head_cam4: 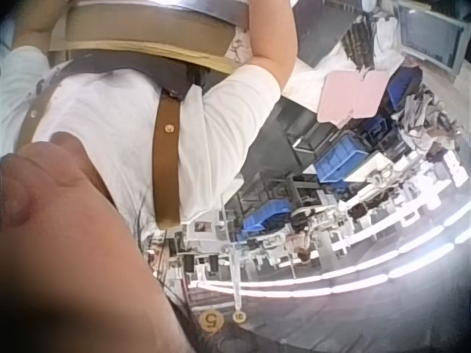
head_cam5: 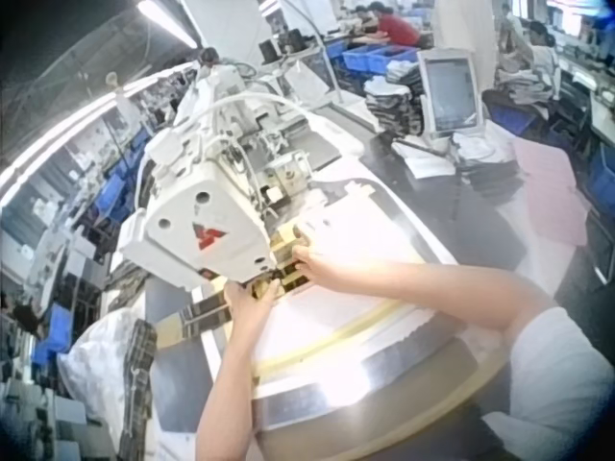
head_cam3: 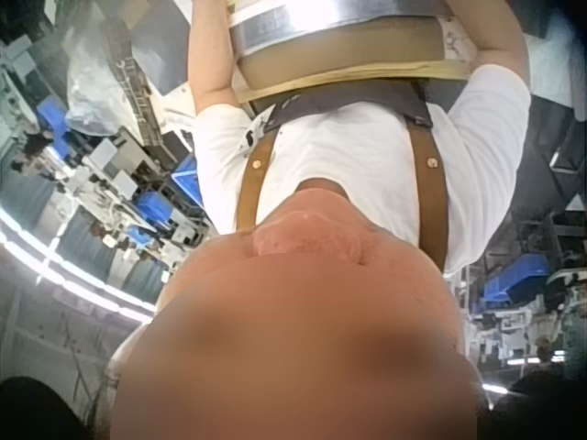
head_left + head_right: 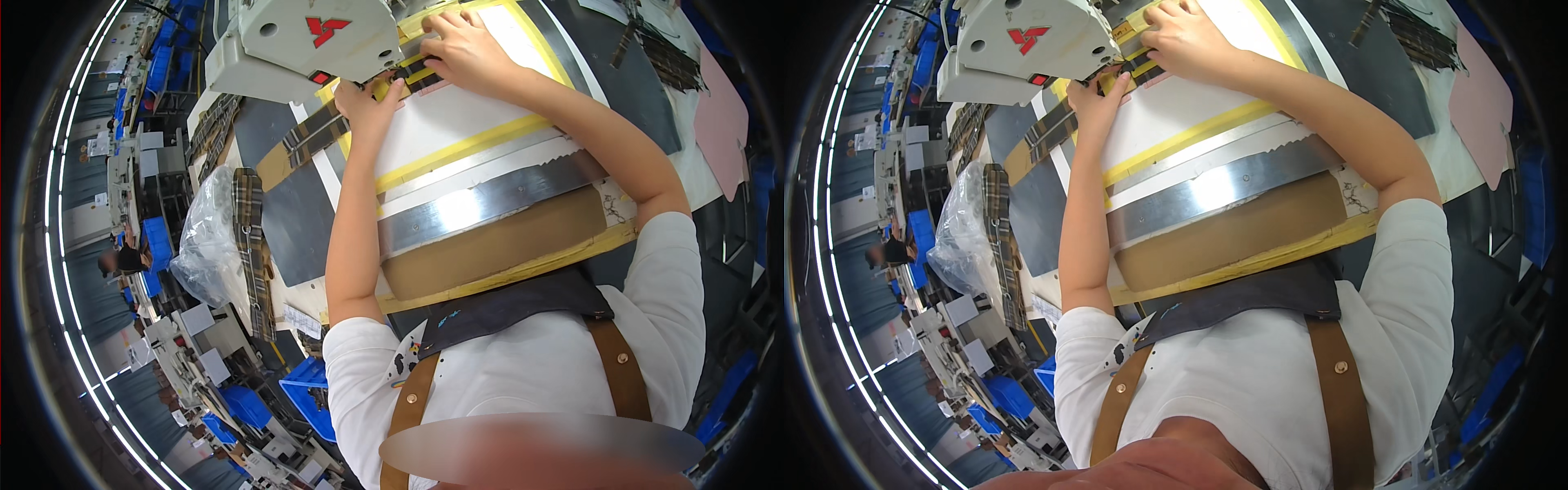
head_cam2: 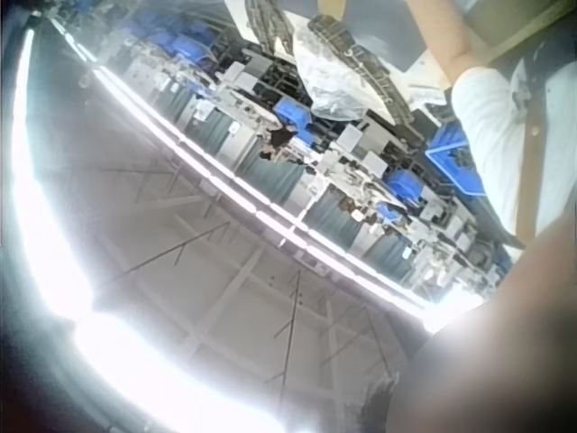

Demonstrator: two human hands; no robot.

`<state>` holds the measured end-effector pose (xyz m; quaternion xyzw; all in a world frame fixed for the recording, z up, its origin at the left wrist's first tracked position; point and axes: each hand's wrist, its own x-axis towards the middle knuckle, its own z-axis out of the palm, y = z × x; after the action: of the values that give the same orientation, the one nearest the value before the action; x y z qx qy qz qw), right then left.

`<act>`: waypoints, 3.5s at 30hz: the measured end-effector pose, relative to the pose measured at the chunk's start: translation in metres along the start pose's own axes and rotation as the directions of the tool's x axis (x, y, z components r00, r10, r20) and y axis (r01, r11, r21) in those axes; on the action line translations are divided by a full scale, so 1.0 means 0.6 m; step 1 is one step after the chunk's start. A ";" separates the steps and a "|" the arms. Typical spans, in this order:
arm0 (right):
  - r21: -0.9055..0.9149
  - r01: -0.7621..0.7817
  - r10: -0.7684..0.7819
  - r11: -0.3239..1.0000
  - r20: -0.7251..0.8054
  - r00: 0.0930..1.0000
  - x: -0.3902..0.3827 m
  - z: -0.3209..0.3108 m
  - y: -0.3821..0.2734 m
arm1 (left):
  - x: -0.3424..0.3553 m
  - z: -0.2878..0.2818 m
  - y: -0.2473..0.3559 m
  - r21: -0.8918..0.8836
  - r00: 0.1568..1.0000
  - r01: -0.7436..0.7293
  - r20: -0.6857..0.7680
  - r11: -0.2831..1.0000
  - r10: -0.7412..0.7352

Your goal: The person sews metal rings onto plaid straps using an industrial sewing machine and thread.

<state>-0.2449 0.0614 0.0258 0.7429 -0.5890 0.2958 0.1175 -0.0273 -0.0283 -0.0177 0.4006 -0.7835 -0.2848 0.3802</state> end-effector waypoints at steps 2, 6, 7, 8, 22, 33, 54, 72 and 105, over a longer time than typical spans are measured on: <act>-0.076 0.125 -0.134 0.989 -0.132 0.982 -0.003 0.006 0.000 | 0.002 0.000 -0.005 0.030 0.999 -0.037 0.016 0.999 0.036; -0.087 0.351 -0.351 0.932 0.012 0.936 -0.004 0.020 0.019 | 0.003 0.003 -0.009 0.086 0.993 -0.110 0.039 0.990 0.107; -0.064 0.428 -0.429 0.902 0.001 0.904 -0.002 0.019 0.021 | 0.003 0.002 -0.006 0.087 0.994 -0.108 0.038 0.990 0.105; -0.062 0.429 -0.430 0.901 0.002 0.903 -0.001 0.019 0.023 | 0.002 0.001 -0.003 0.064 0.994 -0.106 0.039 0.992 0.104; 0.173 0.227 -0.245 0.958 0.087 0.966 -0.001 0.019 0.031 | -0.009 0.004 0.016 0.368 0.998 -0.026 0.056 0.930 0.006; 0.216 0.177 -0.194 0.960 0.060 0.979 -0.001 0.036 0.038 | -0.012 0.017 0.017 0.498 0.998 -0.025 -0.034 0.867 0.049; 0.276 0.088 -0.119 0.957 0.100 0.988 -0.010 0.037 0.038 | -0.042 -0.029 0.049 0.244 0.997 -0.049 0.076 0.969 0.031; 0.282 0.032 -0.079 0.959 0.157 0.984 -0.013 0.030 0.036 | -0.058 -0.052 0.054 0.623 0.913 -0.407 0.258 0.668 0.316; 0.260 0.122 -0.155 0.958 0.111 0.982 -0.011 0.022 0.033 | -0.058 -0.055 0.052 0.657 0.933 -0.353 0.191 0.666 0.306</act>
<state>-0.2601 0.0542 0.0082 0.8089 -0.4995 0.3102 0.0042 0.0006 0.0126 0.0109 0.3540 -0.9036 0.0832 0.2265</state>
